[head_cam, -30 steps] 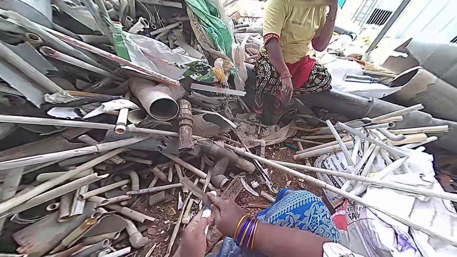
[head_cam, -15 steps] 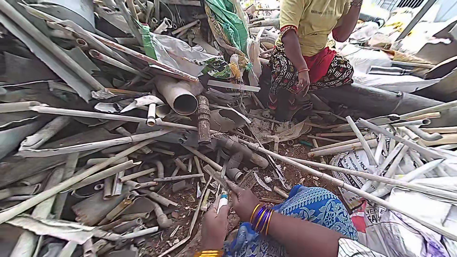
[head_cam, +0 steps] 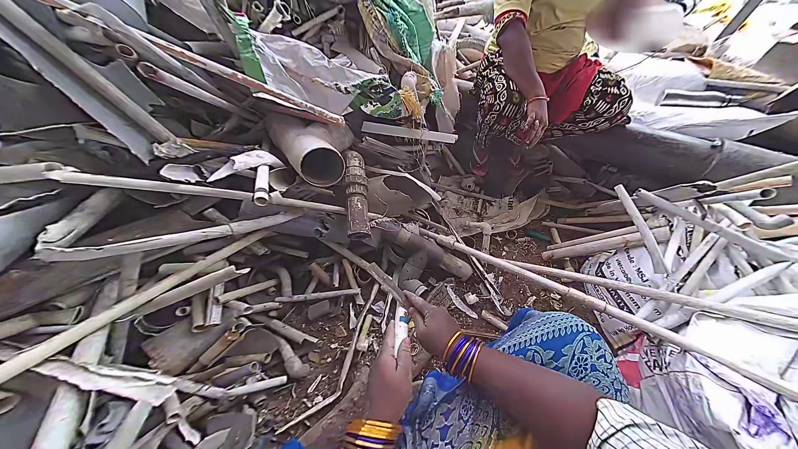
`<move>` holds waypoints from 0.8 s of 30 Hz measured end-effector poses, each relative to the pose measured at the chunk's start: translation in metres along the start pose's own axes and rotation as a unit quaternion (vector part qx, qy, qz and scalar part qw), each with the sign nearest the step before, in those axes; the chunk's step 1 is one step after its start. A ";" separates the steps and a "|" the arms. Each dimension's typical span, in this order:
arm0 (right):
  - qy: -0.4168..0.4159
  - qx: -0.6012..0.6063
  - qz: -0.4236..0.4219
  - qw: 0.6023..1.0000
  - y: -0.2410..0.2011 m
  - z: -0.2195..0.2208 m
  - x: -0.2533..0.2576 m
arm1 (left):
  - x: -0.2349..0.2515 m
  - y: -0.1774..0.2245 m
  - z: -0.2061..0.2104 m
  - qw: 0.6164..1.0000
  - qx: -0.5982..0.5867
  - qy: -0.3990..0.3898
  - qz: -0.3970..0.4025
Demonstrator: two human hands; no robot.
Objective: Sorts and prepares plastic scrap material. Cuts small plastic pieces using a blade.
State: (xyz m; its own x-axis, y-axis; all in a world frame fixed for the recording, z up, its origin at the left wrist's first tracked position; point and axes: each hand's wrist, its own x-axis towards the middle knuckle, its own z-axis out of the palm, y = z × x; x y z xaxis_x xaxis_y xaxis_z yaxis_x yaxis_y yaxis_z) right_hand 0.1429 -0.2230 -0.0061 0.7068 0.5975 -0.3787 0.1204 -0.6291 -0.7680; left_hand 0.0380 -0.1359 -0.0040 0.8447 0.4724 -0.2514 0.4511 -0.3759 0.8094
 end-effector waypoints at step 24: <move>0.028 0.025 -0.001 0.999 0.004 -0.006 0.002 | 0.005 -0.013 0.006 0.996 0.033 -0.010 0.082</move>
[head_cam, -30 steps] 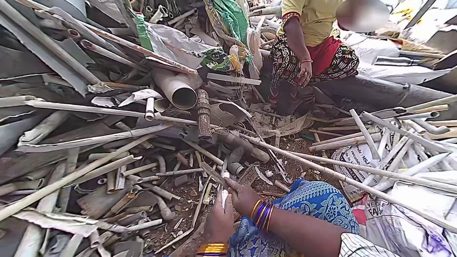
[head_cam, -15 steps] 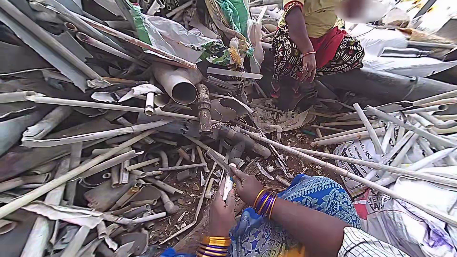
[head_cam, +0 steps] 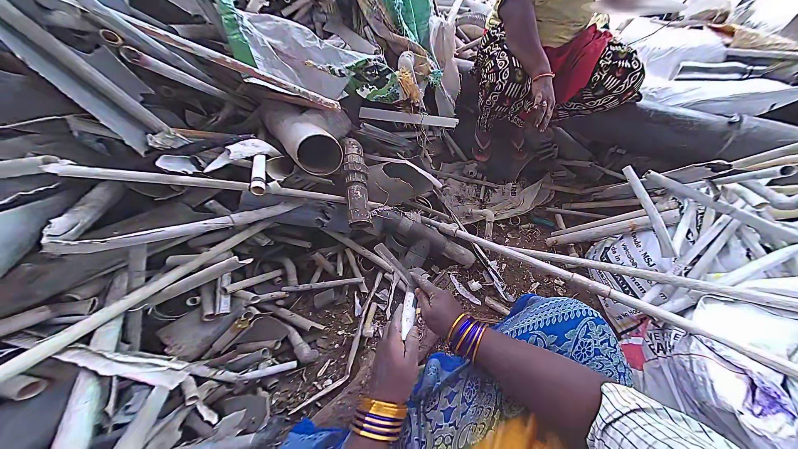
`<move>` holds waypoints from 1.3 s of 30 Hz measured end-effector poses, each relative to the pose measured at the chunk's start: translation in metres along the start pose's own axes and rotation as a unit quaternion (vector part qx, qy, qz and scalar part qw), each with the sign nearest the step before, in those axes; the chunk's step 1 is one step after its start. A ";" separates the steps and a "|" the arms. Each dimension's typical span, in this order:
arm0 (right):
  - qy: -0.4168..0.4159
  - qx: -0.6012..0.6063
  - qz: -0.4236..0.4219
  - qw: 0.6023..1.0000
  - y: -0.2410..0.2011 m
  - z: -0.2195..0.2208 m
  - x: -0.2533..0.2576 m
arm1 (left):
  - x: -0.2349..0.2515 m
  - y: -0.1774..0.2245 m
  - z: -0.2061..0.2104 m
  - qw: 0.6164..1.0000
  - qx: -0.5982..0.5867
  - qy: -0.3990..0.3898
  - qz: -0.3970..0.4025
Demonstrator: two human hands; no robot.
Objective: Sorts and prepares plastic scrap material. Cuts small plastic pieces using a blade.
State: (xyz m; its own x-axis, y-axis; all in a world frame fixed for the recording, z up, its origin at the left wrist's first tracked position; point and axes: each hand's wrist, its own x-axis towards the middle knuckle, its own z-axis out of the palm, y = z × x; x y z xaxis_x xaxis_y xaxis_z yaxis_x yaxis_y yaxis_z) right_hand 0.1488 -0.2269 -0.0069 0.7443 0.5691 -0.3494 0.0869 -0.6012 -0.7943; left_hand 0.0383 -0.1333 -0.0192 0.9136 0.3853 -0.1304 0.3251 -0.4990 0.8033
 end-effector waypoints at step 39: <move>0.062 -0.022 0.007 0.998 0.011 0.020 0.007 | -0.002 0.004 0.005 0.993 -0.006 0.108 -0.040</move>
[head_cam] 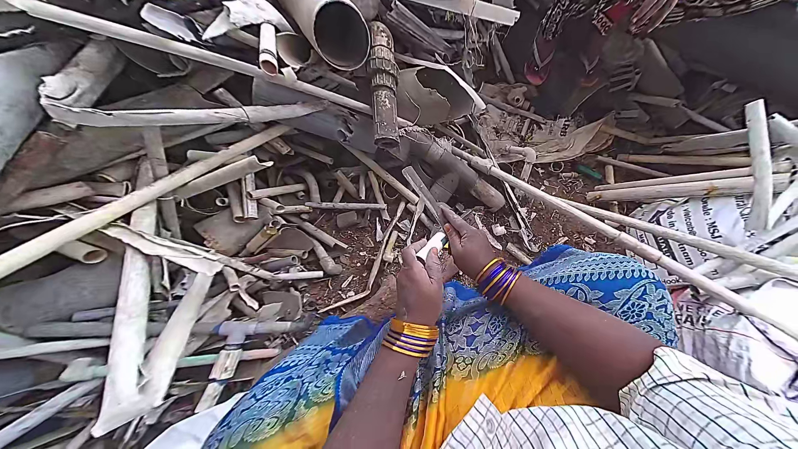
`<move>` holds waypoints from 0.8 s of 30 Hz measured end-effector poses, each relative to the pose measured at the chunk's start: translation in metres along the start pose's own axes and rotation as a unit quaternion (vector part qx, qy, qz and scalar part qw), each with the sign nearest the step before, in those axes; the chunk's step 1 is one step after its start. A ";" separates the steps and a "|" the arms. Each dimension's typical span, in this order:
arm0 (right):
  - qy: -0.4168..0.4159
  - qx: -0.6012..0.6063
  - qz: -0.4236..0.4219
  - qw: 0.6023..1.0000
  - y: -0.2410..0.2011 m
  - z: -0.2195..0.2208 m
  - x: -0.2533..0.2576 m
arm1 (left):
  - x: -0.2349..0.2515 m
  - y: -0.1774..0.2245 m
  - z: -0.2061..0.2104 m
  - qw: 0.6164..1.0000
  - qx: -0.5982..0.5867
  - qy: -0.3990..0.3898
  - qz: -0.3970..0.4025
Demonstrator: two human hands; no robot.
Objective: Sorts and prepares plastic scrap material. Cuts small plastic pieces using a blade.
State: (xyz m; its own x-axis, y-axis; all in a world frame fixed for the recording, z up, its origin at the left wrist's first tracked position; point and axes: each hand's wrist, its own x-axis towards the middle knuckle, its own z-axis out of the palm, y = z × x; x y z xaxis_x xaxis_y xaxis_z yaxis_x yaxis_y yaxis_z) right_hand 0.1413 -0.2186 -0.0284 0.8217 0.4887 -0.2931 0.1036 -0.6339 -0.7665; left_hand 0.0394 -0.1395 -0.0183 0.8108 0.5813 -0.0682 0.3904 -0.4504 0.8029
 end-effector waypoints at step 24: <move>0.010 -0.025 -0.071 0.997 0.003 0.009 -0.004 | -0.003 -0.007 0.016 0.999 0.010 0.039 -0.001</move>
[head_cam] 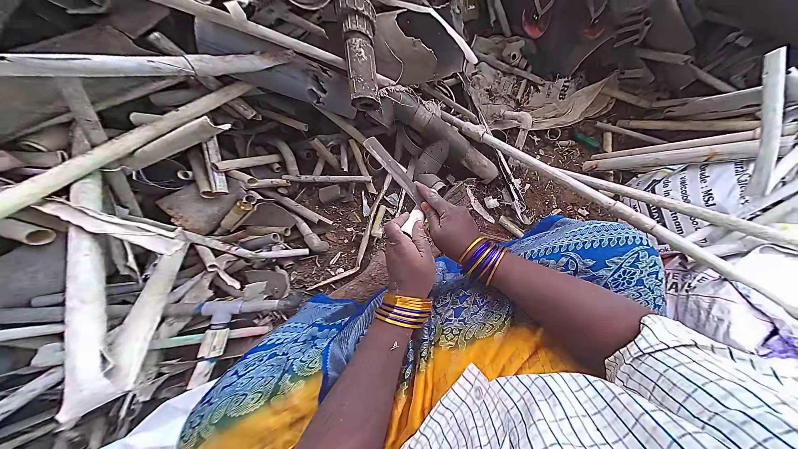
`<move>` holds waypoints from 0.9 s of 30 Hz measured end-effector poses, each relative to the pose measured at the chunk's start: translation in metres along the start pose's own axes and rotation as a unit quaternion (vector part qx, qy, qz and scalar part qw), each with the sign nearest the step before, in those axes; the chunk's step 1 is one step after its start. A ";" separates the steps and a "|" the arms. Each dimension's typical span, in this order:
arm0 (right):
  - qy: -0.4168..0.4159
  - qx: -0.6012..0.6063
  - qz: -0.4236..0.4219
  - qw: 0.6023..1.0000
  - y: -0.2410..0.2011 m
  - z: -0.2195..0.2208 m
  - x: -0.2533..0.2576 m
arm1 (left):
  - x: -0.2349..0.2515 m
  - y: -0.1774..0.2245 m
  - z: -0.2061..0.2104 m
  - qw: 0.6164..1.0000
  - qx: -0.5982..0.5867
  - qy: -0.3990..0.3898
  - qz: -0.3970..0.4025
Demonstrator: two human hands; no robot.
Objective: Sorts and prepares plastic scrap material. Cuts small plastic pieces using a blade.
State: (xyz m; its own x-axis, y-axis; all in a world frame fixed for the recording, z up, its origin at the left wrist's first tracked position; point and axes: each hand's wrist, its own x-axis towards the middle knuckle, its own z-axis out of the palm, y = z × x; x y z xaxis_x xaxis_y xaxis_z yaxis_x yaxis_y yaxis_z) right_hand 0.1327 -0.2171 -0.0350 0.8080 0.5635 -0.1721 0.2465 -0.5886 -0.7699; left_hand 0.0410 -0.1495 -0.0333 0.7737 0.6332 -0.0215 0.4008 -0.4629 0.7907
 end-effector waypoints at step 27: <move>-0.067 -0.058 -0.011 0.996 -0.001 -0.008 0.001 | 0.002 -0.001 -0.004 0.967 -0.193 -0.075 -0.151</move>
State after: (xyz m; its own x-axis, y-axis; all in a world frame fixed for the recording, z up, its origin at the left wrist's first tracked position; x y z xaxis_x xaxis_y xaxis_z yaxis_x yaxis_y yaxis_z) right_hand 0.1379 -0.2204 -0.0290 0.7244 0.6454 -0.2423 0.3304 -0.6336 -0.6996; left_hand 0.0403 -0.1453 -0.0314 0.7246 0.5920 -0.3528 0.4287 0.0135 0.9033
